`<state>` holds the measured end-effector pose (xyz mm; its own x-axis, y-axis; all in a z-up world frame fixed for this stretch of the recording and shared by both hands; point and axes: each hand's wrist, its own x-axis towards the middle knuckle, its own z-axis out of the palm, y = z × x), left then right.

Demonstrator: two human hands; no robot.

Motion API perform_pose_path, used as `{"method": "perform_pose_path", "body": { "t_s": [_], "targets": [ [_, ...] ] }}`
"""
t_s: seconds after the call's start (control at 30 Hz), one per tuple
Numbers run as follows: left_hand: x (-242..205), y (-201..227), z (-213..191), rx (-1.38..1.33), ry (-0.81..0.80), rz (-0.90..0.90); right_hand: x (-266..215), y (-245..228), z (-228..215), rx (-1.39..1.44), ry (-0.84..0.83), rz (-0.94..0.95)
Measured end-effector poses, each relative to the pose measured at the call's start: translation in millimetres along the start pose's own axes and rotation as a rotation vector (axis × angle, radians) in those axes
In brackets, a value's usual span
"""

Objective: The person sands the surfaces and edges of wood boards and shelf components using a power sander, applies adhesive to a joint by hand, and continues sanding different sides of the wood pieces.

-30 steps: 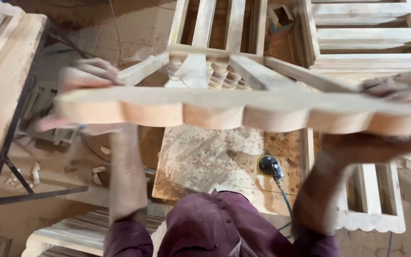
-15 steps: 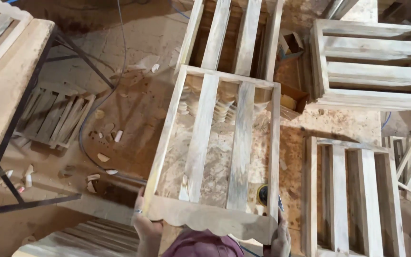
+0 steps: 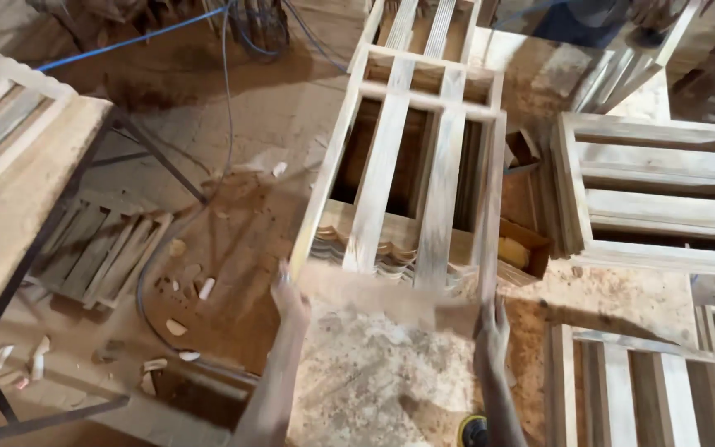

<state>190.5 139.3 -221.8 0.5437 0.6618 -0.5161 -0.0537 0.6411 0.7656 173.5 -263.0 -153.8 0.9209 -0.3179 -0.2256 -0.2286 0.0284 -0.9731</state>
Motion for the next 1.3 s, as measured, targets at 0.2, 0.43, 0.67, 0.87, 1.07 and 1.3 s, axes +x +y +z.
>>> {"method": "perform_pose_path", "body": {
  "t_s": [0.2, 0.43, 0.67, 0.87, 1.07, 1.3],
  "targets": [
    [96, 22, 121, 0.605, 0.009, 0.299, 155, -21, 39, -0.114, -0.050, -0.327],
    [84, 0, 100, 0.844, -0.115, 1.079, 177, 14, 38, -1.009, 0.064, -0.407],
    [88, 4, 98, 0.723, -0.151, 0.881, 151, -11, 42, -0.615, 0.055, -0.203],
    [78, 5, 86, 0.735, -0.151, 0.826, 132, -17, 40, -0.497, -0.002, -0.181],
    [50, 4, 41, 0.717, -0.422, 0.795, 107, 10, 9, -0.329, -0.077, -0.277],
    [-89, -77, -136, 1.214, -0.837, 0.300, -55, 104, -127, -0.728, 0.353, -0.075]
  ]
}}
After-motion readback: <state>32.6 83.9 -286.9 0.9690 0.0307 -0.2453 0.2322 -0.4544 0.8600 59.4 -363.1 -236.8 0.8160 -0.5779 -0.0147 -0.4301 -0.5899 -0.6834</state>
